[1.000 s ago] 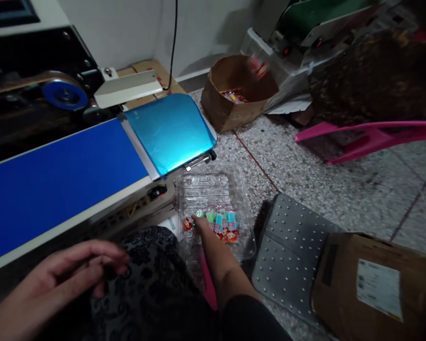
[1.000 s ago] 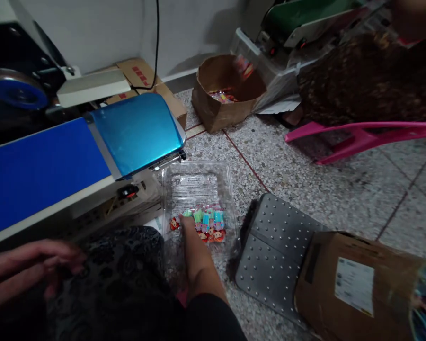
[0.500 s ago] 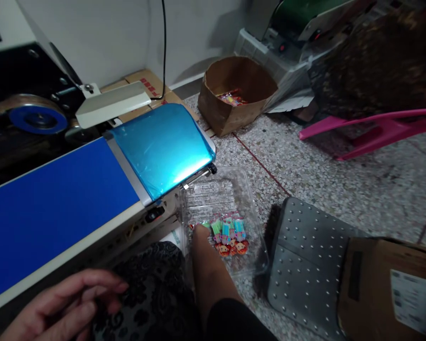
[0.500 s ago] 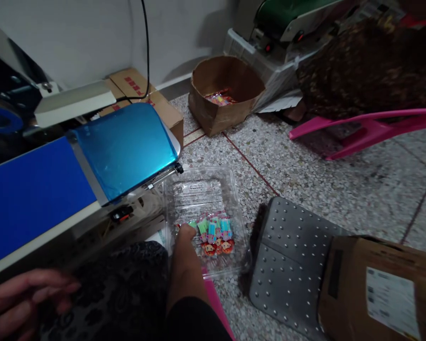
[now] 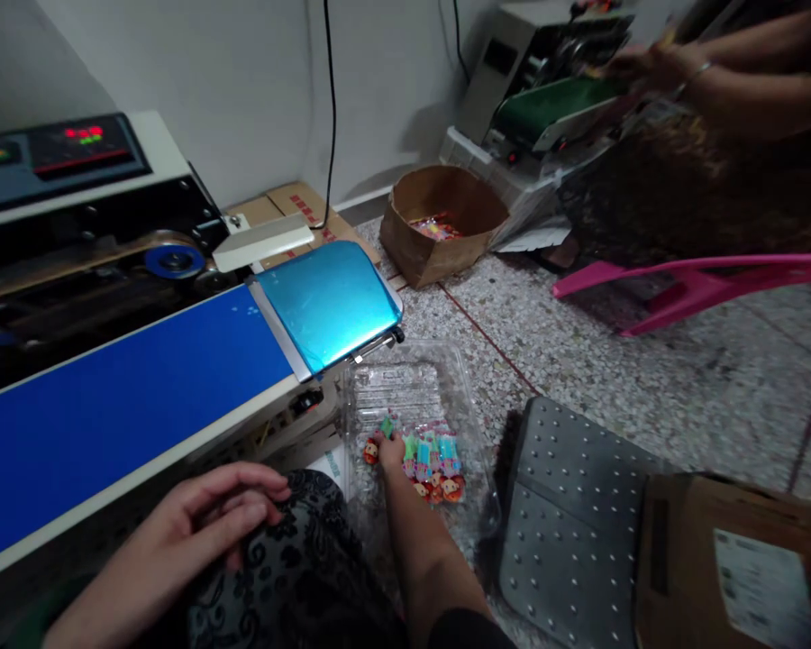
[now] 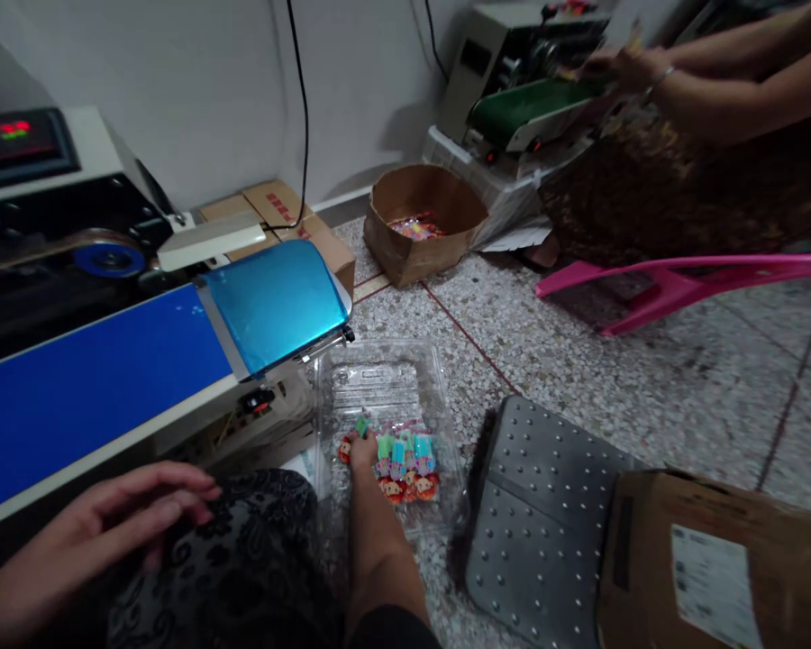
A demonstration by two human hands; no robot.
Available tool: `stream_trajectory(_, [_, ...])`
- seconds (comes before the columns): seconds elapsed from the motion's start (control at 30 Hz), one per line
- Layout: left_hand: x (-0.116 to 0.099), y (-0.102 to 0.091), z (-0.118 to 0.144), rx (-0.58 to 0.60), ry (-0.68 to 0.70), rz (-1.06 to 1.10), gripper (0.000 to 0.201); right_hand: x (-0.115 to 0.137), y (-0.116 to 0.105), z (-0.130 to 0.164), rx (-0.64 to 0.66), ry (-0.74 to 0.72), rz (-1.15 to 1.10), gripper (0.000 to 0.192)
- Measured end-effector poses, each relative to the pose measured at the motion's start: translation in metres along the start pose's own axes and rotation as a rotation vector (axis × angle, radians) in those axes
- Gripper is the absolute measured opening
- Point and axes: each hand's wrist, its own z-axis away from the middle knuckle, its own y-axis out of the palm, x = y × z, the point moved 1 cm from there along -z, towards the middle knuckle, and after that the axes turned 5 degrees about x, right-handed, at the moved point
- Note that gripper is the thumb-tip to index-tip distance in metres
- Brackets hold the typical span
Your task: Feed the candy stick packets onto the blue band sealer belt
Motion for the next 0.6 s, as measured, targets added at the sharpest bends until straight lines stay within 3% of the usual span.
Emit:
stream_trajectory(0.07, [-0.009, 0.008, -0.002, 0.022, 0.045, -0.038, 0.027, 0.025, -0.01, -0.004, 0.018, -0.071, 0.003, 0.014])
stream_trajectory(0.17, [-0.022, 0.02, -0.006, -0.057, 0.203, -0.12, 0.025, 0.075, -0.03, 0.009, 0.086, -0.227, 0.001, 0.015])
stream_trajectory(0.27, [-0.031, 0.031, -0.012, -0.191, 0.353, -0.089, 0.032, 0.126, -0.052, 0.056, 0.222, -0.408, -0.002, 0.021])
stream_trajectory(0.33, [-0.037, 0.036, -0.015, -0.247, 0.426, -0.007, 0.046, 0.155, -0.064, 0.098, 0.405, -0.544, -0.035, 0.025])
stream_trajectory(0.4, [-0.042, 0.038, -0.016, -0.21, 0.471, 0.089, 0.05, 0.176, -0.07, 0.135, 0.582, -0.549, -0.057, 0.025])
stream_trajectory(0.5, [-0.049, 0.034, -0.013, -0.151, 0.49, 0.197, 0.025, 0.199, -0.069, 0.17, 0.721, -0.538, -0.05, 0.018])
stream_trajectory(0.6, [-0.054, 0.022, -0.005, -0.263, 0.526, 0.271, 0.016, 0.214, -0.059, 0.183, 0.775, -0.542, -0.12, 0.018])
